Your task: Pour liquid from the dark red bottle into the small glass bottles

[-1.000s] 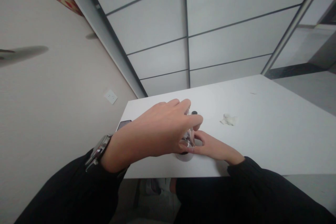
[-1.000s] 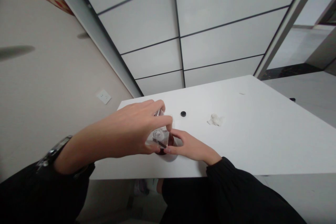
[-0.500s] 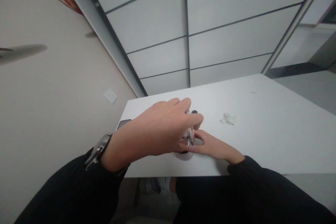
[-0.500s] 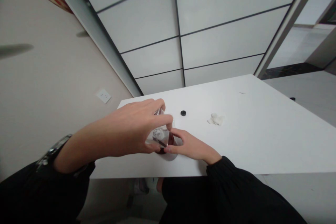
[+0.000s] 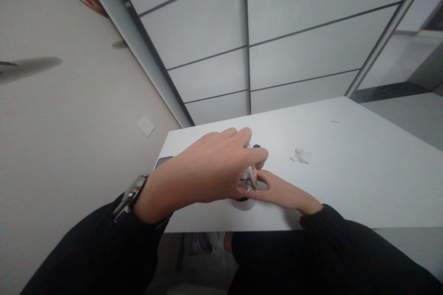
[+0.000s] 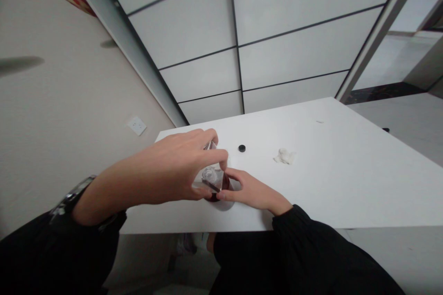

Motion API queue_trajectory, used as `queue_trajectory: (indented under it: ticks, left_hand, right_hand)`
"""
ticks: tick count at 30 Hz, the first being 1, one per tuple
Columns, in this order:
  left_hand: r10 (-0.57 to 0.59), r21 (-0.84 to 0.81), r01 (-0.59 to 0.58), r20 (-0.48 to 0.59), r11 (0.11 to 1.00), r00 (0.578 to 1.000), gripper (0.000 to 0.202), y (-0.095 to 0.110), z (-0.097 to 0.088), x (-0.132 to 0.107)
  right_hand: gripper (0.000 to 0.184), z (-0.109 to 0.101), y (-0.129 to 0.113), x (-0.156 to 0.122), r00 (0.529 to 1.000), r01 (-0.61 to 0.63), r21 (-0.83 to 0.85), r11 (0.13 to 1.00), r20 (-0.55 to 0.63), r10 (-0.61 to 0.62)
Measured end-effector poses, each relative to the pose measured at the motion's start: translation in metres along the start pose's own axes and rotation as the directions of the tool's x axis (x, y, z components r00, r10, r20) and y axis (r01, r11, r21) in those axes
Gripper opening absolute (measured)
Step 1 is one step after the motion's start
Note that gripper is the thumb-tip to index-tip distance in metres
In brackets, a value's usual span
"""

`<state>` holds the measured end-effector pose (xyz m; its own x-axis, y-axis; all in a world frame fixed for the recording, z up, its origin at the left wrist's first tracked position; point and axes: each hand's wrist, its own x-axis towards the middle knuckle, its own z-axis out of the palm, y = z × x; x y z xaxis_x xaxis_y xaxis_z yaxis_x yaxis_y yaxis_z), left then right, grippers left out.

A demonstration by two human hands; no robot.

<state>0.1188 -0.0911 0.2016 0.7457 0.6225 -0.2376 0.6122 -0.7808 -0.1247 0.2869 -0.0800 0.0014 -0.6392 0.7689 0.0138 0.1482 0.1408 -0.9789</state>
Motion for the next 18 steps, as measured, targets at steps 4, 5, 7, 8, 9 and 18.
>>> queue_trajectory:
  ticks: [4, 5, 7, 8, 9, 18]
  left_hand:
    - [0.007, 0.013, -0.007, -0.001, 1.0, 1.0, 0.024, 0.0009, -0.0009, 0.0005]
    - [0.007, 0.017, -0.007, 0.001, 1.0, 1.0, 0.024, 0.0011, -0.001, 0.0008]
    - [0.008, 0.022, -0.008, 0.008, 1.0, 1.0, 0.024, 0.0014, -0.0008, 0.0012]
    - [0.008, 0.024, -0.008, 0.01, 1.0, 1.0, 0.025, 0.0015, -0.0006, 0.0014]
    - [0.005, 0.026, -0.006, 0.011, 1.0, 1.0, 0.026, 0.0016, -0.0005, 0.0015]
    - [0.001, 0.009, -0.001, 0.008, 1.0, 1.0, 0.026, 0.0007, -0.0003, 0.0006]
  right_hand:
    - [0.046, 0.0005, 0.0002, 0.0002, 1.0, -0.002, 0.003, 1.0, 0.004, 0.002]
    - [0.046, 0.0007, 0.0002, 0.0003, 1.0, 0.002, 0.007, 1.0, 0.005, -0.002]
    - [0.046, 0.0009, 0.0007, 0.0005, 1.0, 0.009, 0.008, 1.0, 0.005, -0.009]
    - [0.046, 0.001, 0.0011, 0.0005, 1.0, 0.009, 0.004, 1.0, 0.002, -0.009]
    - [0.047, 0.0011, 0.0016, 0.0006, 1.0, 0.008, -0.001, 1.0, -0.001, -0.008]
    - [0.05, 0.0002, 0.0022, 0.0003, 1.0, 0.016, -0.005, 1.0, 0.002, -0.016]
